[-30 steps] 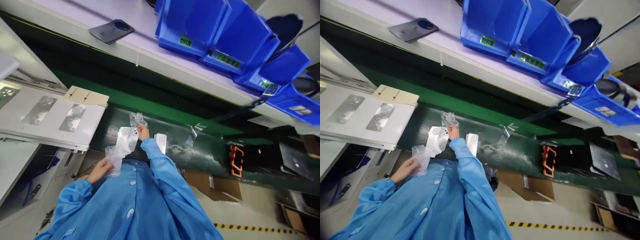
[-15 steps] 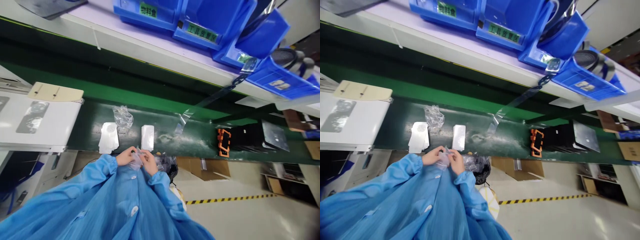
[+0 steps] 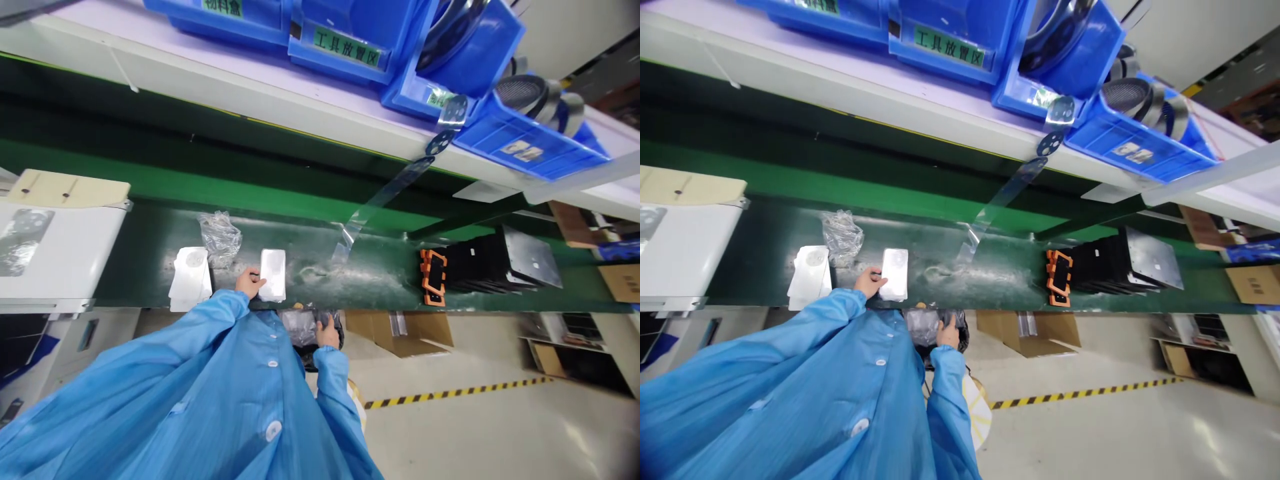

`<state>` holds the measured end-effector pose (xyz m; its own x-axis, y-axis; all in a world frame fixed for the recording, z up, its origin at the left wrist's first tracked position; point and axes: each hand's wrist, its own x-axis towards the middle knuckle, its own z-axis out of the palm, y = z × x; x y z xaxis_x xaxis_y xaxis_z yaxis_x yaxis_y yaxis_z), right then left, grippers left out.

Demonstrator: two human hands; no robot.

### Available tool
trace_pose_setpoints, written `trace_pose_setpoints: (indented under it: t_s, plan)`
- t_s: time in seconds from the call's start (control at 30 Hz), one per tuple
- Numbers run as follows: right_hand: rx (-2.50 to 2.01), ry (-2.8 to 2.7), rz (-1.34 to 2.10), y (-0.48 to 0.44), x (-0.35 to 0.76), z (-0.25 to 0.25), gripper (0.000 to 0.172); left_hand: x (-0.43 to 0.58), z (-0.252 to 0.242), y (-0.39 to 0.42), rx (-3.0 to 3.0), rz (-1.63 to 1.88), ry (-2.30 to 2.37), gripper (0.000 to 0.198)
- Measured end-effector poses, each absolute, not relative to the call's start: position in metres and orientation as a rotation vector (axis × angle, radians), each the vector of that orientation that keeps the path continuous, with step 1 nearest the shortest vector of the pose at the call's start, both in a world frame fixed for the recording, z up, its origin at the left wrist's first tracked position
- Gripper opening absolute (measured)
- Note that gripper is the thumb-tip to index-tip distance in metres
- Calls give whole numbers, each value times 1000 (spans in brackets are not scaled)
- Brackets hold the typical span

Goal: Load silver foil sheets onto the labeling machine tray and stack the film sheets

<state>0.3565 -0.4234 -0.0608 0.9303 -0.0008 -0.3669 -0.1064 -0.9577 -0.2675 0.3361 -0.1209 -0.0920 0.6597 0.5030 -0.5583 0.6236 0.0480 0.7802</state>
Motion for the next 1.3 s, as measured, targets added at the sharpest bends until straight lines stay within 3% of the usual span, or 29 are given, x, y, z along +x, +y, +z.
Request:
trace_pose_setpoints:
  t_s: [0.17, 0.27, 0.47, 0.8, 0.97, 1.1, 1.3]
  plan:
    - [-2817, -40, 482, -387, 399, -39, 34, 317, -95, -110, 1409, -125, 896, 38]
    - [-2480, -262, 478, -335, 417, -34, 29, 311, -93, -110, 1296, -121, 865, 40]
    - [-1974, -172, 766, -260, 422, -56, 22, 305, -83, -109, 1141, -95, 792, 51]
    - [-1550, -92, 950, -264, 410, -56, 51, 296, -69, -93, 986, -115, 711, 57]
    - [-1432, -61, 970, -259, 403, -51, 52, 297, -67, -88, 941, -141, 663, 54]
    - [-1452, -78, 931, -253, 401, -45, 44, 297, -64, -87, 914, -149, 634, 53]
    - [-1937, -237, 591, -250, 415, -45, 26, 296, -67, -85, 901, -129, 657, 52]
